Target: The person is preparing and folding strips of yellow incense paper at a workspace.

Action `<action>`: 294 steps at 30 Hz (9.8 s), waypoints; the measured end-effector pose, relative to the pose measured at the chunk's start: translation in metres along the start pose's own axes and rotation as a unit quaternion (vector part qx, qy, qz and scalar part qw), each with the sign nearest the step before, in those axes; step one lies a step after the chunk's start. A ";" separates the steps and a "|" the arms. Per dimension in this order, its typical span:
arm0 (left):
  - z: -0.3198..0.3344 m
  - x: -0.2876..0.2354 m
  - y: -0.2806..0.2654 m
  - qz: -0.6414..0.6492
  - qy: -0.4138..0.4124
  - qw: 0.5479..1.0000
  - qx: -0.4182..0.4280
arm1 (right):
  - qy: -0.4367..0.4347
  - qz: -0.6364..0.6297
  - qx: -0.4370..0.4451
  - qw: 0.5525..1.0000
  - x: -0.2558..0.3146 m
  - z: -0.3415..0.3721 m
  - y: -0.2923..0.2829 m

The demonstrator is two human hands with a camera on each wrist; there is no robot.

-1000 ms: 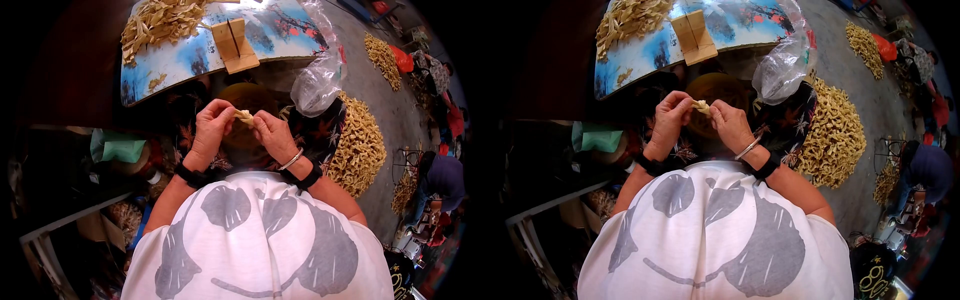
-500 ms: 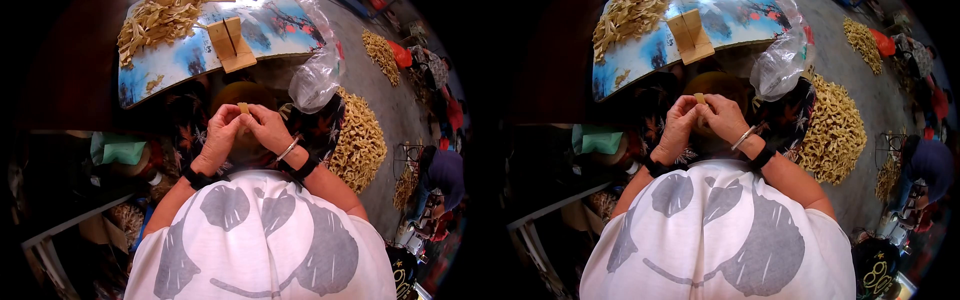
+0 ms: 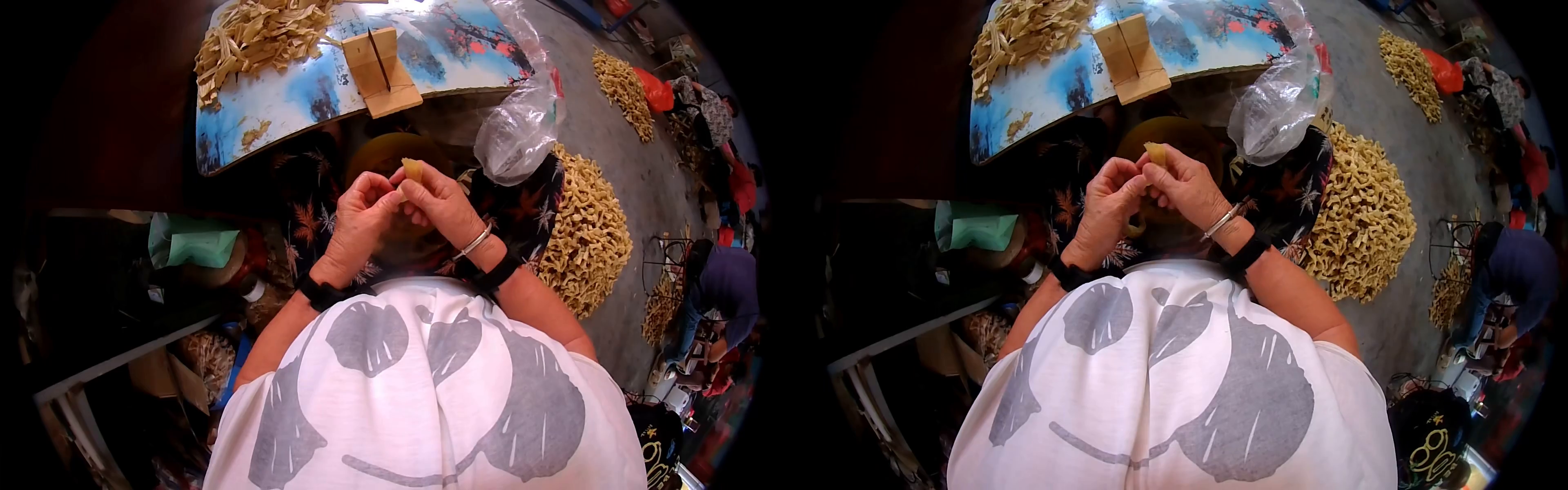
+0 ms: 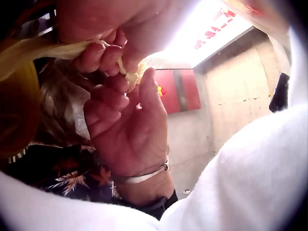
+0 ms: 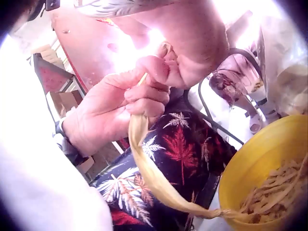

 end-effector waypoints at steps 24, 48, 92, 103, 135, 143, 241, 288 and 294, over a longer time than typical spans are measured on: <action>-0.014 -0.030 -0.011 -0.154 0.000 0.988 0.025 | 0.037 0.015 0.018 0.999 0.011 -0.024 -0.024; -0.137 -0.111 -0.063 -0.400 0.148 0.887 -0.179 | -0.183 0.459 -0.204 0.845 0.081 -0.145 -0.076; 0.012 -0.038 0.037 -0.695 0.264 0.668 -0.027 | 0.106 -0.069 -0.069 0.990 -0.061 0.001 -0.016; 0.001 -0.012 0.015 -0.497 0.133 0.856 -0.052 | 0.060 0.072 0.017 0.995 -0.037 0.001 -0.010; -0.003 0.011 0.005 0.256 -0.048 0.965 0.037 | -0.177 0.377 -0.134 0.899 0.017 0.018 0.007; -0.002 0.004 0.007 0.101 -0.067 0.991 0.056 | -0.068 0.131 0.000 0.989 -0.002 -0.009 -0.013; 0.004 -0.030 0.017 -0.510 0.191 0.839 0.022 | -0.077 0.256 -0.044 0.963 -0.016 0.011 -0.007; -0.009 0.001 0.000 -0.020 -0.048 0.998 0.034 | -0.078 0.209 -0.077 0.972 0.020 -0.016 -0.027; -0.007 -0.008 -0.005 0.010 -0.060 0.998 0.014 | 0.002 0.021 0.031 0.999 0.009 -0.017 -0.016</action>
Point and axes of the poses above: each hand's wrist, its own z-axis away from the middle knuckle, its own y-axis out of the palm, x = y × z, the point moved 6 cm from there along -z, towards the middle knuckle, and after that the axes turned 9 degrees about x, right-handed, at the moved point
